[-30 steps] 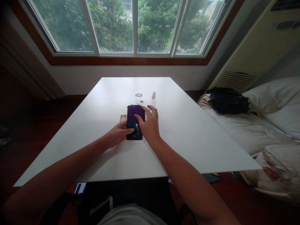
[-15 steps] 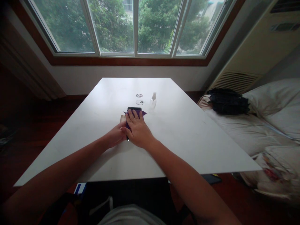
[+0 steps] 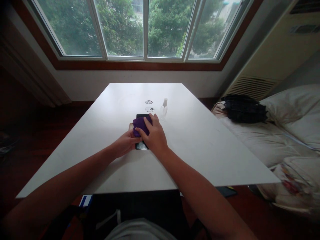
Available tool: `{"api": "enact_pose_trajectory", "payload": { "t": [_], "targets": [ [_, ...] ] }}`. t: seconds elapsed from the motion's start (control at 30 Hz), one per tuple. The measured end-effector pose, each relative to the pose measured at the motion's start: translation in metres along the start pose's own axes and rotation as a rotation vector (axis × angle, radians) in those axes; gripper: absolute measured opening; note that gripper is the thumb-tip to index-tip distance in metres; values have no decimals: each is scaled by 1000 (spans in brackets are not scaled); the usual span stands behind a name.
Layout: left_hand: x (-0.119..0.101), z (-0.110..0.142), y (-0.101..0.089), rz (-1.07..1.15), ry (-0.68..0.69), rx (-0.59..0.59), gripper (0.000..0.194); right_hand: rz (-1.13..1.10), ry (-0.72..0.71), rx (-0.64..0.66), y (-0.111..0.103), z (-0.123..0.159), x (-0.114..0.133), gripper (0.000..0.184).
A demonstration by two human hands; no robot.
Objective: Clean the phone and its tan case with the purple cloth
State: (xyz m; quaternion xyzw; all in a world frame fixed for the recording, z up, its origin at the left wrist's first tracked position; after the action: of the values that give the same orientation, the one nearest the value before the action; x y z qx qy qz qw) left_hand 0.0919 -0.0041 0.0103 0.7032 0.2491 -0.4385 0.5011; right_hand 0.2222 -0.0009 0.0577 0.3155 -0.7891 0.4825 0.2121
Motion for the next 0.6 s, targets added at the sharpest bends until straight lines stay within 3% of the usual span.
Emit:
{"api": "enact_pose_trajectory", "payload": {
  "t": [0.13,0.4,0.6],
  "targets": [
    [1,0,0,-22,8,8,58,16,44,122,11,-3,-7,63],
    [3,0,-1,-25,13,88,63,-104,227,131,12,-8,-24,75],
    [1,0,-1,-36,25,58,63,-113,229,-68,0,-6,-24,77]
  ]
}}
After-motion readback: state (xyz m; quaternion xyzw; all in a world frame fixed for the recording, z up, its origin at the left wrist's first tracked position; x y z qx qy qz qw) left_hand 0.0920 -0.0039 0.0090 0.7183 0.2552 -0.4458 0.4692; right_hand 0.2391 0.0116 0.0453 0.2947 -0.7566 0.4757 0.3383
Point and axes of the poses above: each hand's wrist, its own z-axis away from the middle knuckle, its own y-axis out of the palm, x = y × z, the point moved 5 cm from there along -z, towards the middle knuckle, and after that the axes turned 14 degrees about y, right-handed, at the moved point
